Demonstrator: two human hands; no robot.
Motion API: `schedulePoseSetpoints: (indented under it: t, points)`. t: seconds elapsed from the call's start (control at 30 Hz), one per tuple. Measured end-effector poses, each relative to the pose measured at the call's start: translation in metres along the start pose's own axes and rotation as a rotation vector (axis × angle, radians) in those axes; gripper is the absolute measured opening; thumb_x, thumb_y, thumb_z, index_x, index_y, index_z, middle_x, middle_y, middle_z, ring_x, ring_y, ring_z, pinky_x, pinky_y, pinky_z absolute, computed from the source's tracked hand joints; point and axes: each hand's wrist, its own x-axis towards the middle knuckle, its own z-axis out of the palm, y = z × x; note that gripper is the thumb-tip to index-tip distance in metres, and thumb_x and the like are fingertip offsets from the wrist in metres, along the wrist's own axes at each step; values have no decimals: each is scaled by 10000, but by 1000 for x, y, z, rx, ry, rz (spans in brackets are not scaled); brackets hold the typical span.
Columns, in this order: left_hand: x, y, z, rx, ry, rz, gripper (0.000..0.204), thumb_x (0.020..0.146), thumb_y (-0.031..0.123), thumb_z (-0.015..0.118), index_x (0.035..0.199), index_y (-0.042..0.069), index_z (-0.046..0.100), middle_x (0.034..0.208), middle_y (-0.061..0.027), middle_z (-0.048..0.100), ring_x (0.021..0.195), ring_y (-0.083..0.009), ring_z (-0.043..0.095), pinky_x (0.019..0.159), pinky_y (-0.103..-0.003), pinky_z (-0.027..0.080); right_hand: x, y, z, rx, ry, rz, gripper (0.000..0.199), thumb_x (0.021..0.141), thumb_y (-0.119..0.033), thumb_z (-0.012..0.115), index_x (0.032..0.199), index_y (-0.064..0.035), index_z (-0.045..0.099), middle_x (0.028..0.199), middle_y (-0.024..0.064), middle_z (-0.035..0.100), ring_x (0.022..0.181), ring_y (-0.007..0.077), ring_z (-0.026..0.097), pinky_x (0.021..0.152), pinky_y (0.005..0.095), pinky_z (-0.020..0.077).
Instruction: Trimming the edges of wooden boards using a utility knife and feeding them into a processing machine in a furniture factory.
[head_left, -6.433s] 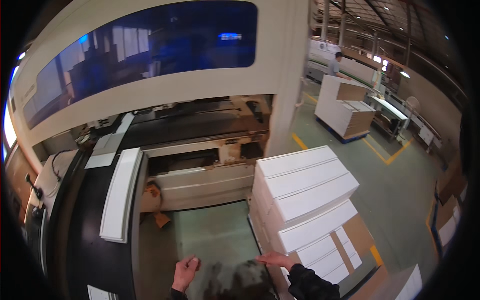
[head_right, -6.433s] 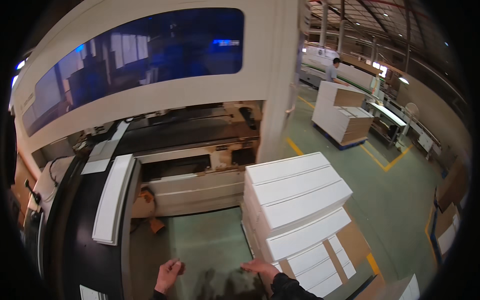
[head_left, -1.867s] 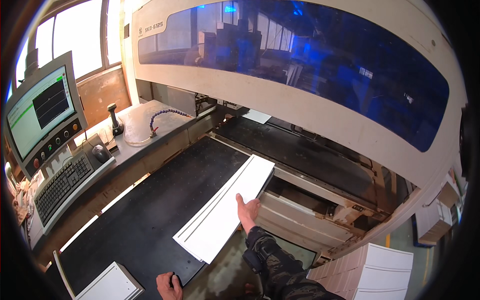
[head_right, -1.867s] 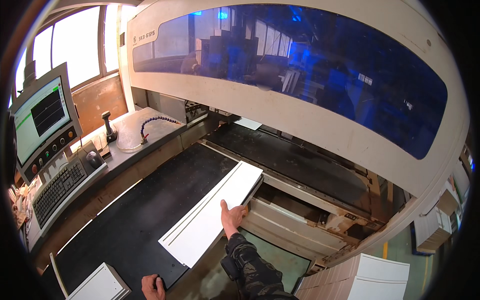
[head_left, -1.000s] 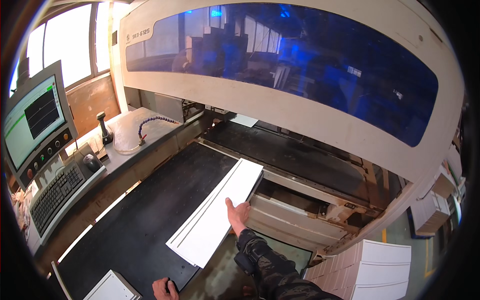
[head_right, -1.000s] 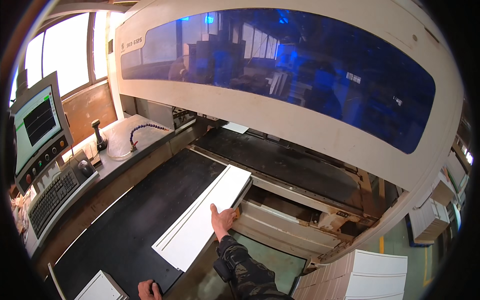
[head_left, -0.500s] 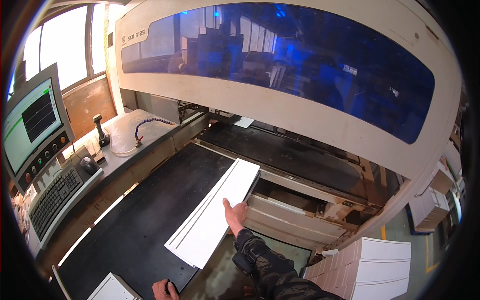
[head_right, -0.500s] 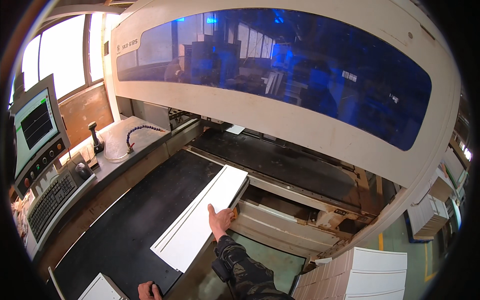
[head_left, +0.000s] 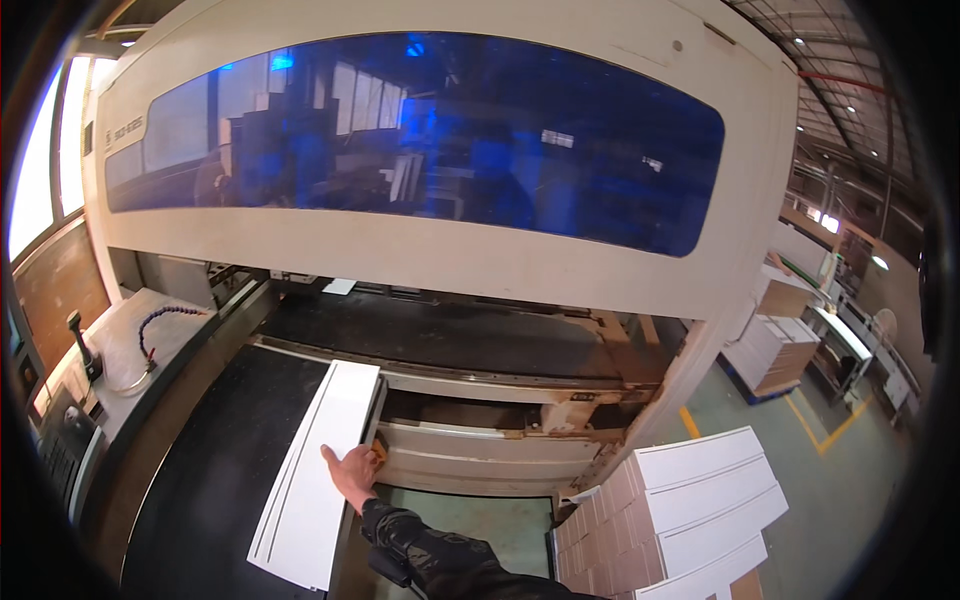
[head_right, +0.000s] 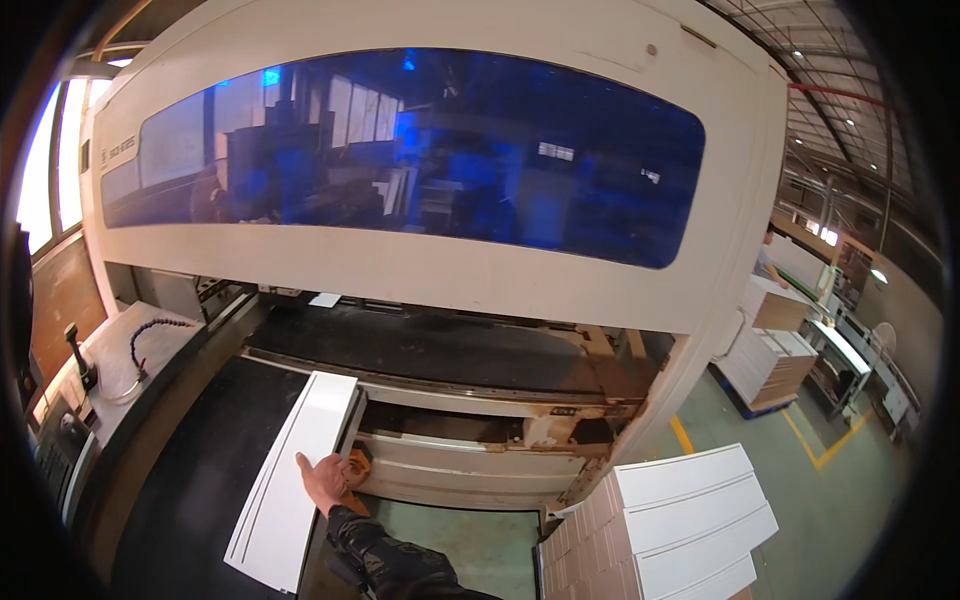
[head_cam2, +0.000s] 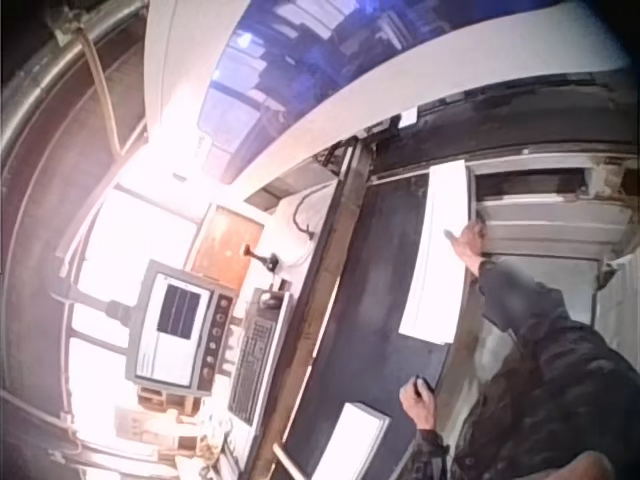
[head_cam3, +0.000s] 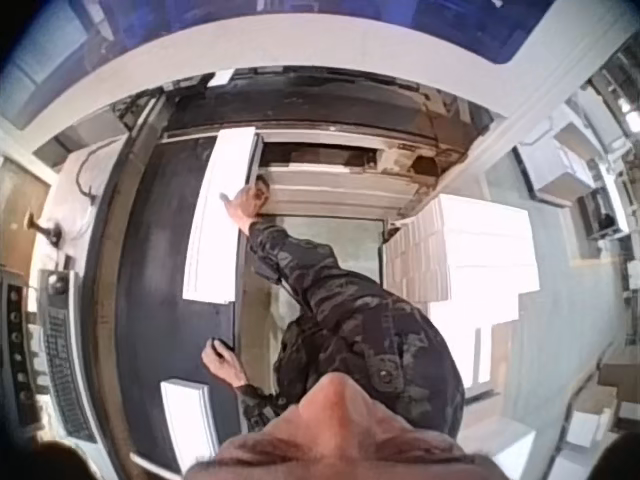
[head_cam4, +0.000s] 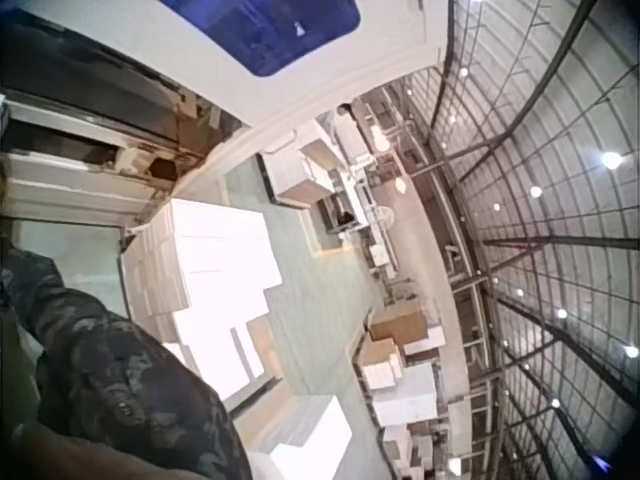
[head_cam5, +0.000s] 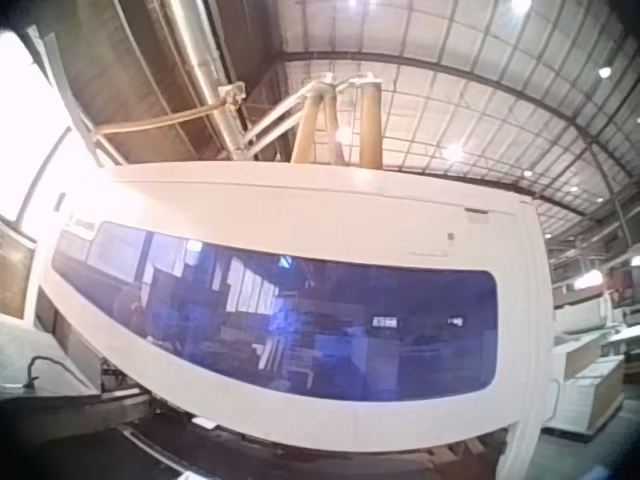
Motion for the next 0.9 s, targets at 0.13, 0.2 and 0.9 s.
schedulePoseSetpoints:
  t: [0.13, 0.2, 0.9]
  points:
    - [4, 8, 6, 13, -16, 10, 213, 1082, 139, 714, 1193, -34, 767, 1080, -257, 720, 1011, -451, 688, 919, -512, 559, 7, -1, -21, 76, -92, 31, 1083, 955, -743, 735, 1435, 191, 472, 1453, 387, 553, 1314, 517, 625, 1056, 595, 559]
    - [4, 9, 7, 9, -7, 21, 214, 1083, 142, 715, 1191, -34, 769, 1076, -257, 719, 1007, -451, 688, 917, -512, 559, 8, -1, -23, 78, -114, 46, 1069, 960, -738, 734, 1426, 189, 476, 1453, 385, 551, 1308, 518, 629, 1053, 600, 559]
    - [-2, 2, 11, 52, 20, 40, 226, 1080, 168, 731, 1149, -42, 780, 1066, -254, 729, 984, -445, 697, 908, -505, 572, 4, 1, -22, 58, -62, 2, 1006, 980, -728, 730, 1406, 153, 498, 1365, 326, 579, 1199, 489, 701, 969, 562, 595]
